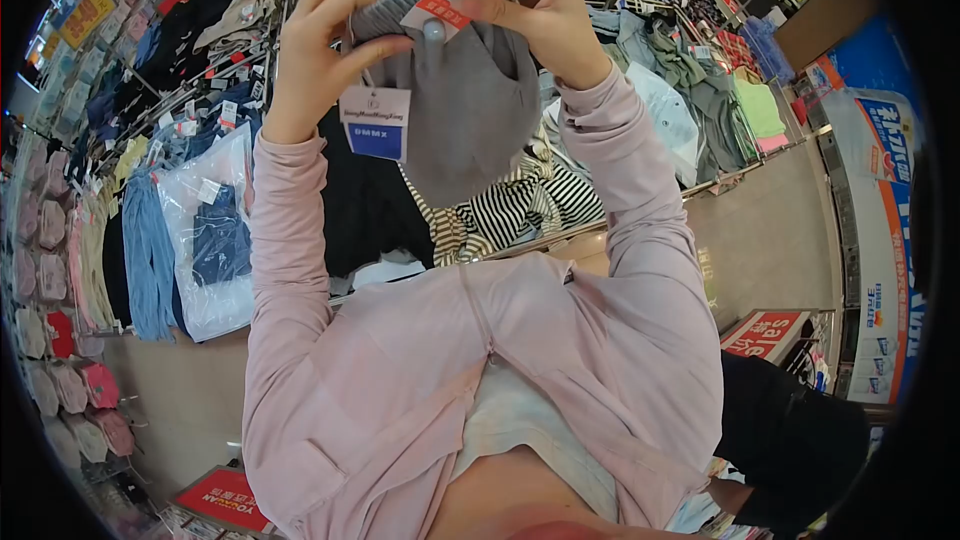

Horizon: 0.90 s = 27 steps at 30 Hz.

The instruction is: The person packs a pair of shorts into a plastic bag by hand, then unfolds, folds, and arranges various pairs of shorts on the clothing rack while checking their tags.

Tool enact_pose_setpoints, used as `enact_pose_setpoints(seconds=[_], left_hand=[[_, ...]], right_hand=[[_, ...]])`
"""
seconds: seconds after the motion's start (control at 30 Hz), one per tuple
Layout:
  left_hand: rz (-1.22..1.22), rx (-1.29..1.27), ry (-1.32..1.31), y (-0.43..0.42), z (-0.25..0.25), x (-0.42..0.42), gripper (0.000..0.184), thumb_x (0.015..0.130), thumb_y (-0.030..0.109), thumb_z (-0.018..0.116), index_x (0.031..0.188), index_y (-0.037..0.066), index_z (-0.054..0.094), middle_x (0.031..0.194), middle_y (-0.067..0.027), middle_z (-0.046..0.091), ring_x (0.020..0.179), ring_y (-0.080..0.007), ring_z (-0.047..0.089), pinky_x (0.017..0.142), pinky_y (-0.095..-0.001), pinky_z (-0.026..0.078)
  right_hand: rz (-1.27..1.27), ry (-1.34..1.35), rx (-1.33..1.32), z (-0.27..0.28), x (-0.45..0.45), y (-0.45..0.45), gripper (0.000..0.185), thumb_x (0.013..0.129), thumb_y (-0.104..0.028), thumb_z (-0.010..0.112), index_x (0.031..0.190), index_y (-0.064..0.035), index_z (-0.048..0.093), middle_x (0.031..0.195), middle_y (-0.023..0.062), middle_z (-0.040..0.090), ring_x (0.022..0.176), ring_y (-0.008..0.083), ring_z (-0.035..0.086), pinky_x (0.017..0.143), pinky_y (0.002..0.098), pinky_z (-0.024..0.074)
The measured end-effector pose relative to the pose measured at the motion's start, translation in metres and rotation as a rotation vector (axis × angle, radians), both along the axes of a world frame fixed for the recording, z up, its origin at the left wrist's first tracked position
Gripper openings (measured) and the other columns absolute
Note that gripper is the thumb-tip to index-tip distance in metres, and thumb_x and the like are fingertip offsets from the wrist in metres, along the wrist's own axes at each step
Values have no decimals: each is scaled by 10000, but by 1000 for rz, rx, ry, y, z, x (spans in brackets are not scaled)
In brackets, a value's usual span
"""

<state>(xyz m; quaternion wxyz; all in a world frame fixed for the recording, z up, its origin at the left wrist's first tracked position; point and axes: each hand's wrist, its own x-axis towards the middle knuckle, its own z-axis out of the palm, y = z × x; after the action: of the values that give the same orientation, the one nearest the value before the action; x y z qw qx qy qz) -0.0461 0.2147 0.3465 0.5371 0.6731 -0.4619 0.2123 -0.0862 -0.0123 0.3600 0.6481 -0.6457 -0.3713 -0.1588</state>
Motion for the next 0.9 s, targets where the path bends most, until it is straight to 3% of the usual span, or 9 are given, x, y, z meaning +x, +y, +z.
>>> enact_pose_setpoints(seconds=[0.3,0.33,0.43,0.5,0.57,0.77,0.83,0.87,0.9], left_hand=[[-394,366,26,0,33,3,212,701,23,738,781,-8,544,839,-24,581,739,-53,503,623,-193,393],[-421,379,287,1,38,3,243,666,55,745,744,18,518,834,-63,615,904,-141,558,799,-263,408],[-320,210,483,-19,13,30,633,617,136,792,1177,13,524,927,-84,617,949,-150,551,856,-270,400],[-304,176,148,-47,-33,74,876,588,66,804,1342,21,360,968,-89,627,943,-142,561,813,-266,435],[-269,577,340,-61,-52,107,678,554,66,795,1181,4,545,1000,-76,627,960,-168,573,841,-282,442],[-23,284,-3,-96,1,99,645,587,-58,719,1196,47,536,1010,-66,640,871,-126,615,773,-250,486],[117,156,-54,-101,15,59,145,622,50,752,640,6,615,826,-88,644,650,-221,590,611,-298,476],[124,155,-100,-103,7,54,365,614,-18,726,935,36,563,940,-80,637,766,-188,610,690,-274,483],[131,153,-145,-106,-7,53,670,606,-85,701,1230,66,511,1055,-73,629,883,-154,631,768,-250,490]], right_hand=[[-118,90,-326,4,-38,-25,255,728,-55,730,957,-18,624,900,39,656,834,80,603,745,212,465],[-143,111,-254,3,-42,-25,254,724,-66,737,949,-16,628,887,38,659,817,75,601,737,209,463],[-170,208,-113,-9,-25,-32,262,719,-94,749,938,-8,634,858,32,661,783,63,597,716,202,462],[-150,382,-149,-42,22,-50,268,726,-108,744,945,-3,632,865,32,661,788,68,602,705,199,467],[-218,339,-214,-92,81,-70,252,722,-85,742,934,-8,630,875,44,662,786,75,598,708,219,472],[-319,38,12,-46,92,-91,255,704,-25,747,864,-19,548,824,31,642,793,88,602,656,226,479],[-179,104,137,-15,47,-78,243,733,-93,735,857,-15,541,822,83,607,830,150,620,677,247,474],[-363,-25,-153,-23,51,-92,196,733,-51,729,854,-7,582,962,109,612,970,195,603,716,255,473],[-444,-157,-132,-37,49,-102,296,698,-23,751,915,-20,549,825,47,644,816,90,607,669,232,481]])
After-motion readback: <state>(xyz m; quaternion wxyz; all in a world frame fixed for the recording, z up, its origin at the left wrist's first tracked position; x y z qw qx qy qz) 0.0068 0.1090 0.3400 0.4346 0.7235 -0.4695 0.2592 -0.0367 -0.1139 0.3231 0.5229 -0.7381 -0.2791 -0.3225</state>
